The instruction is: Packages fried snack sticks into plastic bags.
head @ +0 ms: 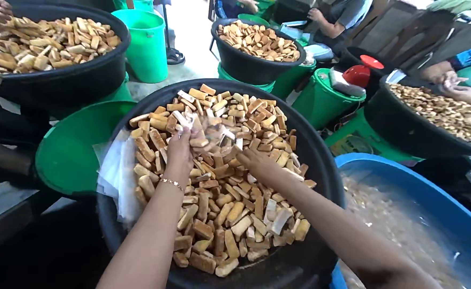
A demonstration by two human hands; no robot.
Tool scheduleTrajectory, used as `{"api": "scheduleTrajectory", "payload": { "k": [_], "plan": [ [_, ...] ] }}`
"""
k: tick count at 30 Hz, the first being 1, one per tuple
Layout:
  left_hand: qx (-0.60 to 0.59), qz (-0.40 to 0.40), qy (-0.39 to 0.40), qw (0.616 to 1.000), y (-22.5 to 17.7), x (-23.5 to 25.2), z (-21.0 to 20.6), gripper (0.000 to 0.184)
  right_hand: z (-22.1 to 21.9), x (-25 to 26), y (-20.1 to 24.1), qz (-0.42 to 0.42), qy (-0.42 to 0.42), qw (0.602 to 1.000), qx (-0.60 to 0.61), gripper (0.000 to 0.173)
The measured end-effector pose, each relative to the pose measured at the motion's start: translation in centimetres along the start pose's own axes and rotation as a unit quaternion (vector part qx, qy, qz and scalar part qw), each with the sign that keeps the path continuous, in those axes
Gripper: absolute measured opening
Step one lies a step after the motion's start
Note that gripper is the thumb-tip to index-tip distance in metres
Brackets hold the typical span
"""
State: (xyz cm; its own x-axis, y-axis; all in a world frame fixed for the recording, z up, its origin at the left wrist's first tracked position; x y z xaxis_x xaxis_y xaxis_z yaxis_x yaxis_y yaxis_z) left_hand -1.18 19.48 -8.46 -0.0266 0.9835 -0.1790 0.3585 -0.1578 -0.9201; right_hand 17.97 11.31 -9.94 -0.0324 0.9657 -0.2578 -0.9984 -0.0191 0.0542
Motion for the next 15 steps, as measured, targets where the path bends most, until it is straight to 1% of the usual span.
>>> {"api": "scheduleTrajectory", "payload": {
  "k": [2, 4, 5, 6, 7, 8, 9, 10, 11, 13, 14, 15],
  "plan": [
    [0.008, 0.025, 0.002, 1.000, 0.9, 0.0, -0.1, 0.031, -0.5, 0.0, -0.2, 0.032, -0.034, 0.999, -0.005, 0.039],
    [0.007, 0.046, 0.004, 0.999, 1.4, -0.1, -0.3, 0.035, 1.6, -0.9, -1.0, 0.040, -0.110, 0.991, 0.071, 0.029],
    [0.003, 0.054, 0.006, 0.999, 1.5, -0.3, -0.4, 0.037, 3.3, -1.9, -1.4, 0.031, -0.151, 0.980, 0.127, 0.028],
    [-0.006, 0.064, 0.010, 0.998, 1.5, -0.5, -0.6, 0.036, 5.3, -3.3, -1.7, 0.026, -0.217, 0.959, 0.183, 0.027],
    [-0.015, 0.072, 0.013, 0.997, 1.5, -0.7, -0.8, 0.037, 7.6, -5.4, -1.8, 0.035, -0.311, 0.923, 0.222, 0.024],
    [-0.020, 0.079, 0.013, 0.997, 1.6, -0.9, -1.0, 0.037, 9.6, -7.8, -1.7, 0.049, -0.408, 0.878, 0.245, 0.023],
    [-0.022, 0.086, 0.020, 0.996, 1.7, -1.2, -1.4, 0.039, 11.2, -10.1, -1.5, 0.065, -0.485, 0.832, 0.261, 0.023],
    [-0.022, 0.091, 0.031, 0.995, 1.8, -1.5, -1.8, 0.039, 12.3, -11.9, -1.0, 0.079, -0.533, 0.796, 0.275, 0.023],
    [-0.020, 0.096, 0.045, 0.994, 1.9, -1.9, -2.4, 0.039, 12.8, -13.0, -0.4, 0.091, -0.557, 0.775, 0.283, 0.021],
    [-0.009, 0.109, 0.090, 0.990, 2.0, -3.3, -3.9, 0.039, 13.0, -13.3, 0.8, 0.116, -0.581, 0.753, 0.286, 0.017],
    [-0.013, 0.112, 0.129, 0.985, 1.9, -4.2, -4.8, 0.040, 12.7, -12.8, 1.3, 0.123, -0.582, 0.752, 0.286, 0.015],
    [-0.027, 0.112, 0.176, 0.978, 1.7, -5.1, -5.8, 0.038, 12.3, -12.0, 1.5, 0.125, -0.568, 0.761, 0.288, 0.015]
  ]
}}
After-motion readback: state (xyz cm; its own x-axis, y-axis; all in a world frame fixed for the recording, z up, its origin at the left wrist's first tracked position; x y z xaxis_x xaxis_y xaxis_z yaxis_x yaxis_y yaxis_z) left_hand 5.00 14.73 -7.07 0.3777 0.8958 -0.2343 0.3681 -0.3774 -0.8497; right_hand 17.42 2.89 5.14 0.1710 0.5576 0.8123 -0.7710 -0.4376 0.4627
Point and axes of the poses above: each hand's wrist, its own x-axis towards the middle knuckle, its own z-axis out of the back of the hand, y = z × x, the point moved 10 cm from there along x, towards the middle knuckle, and after that the axes turned 11 degrees about -z, right-handed, at the moved point
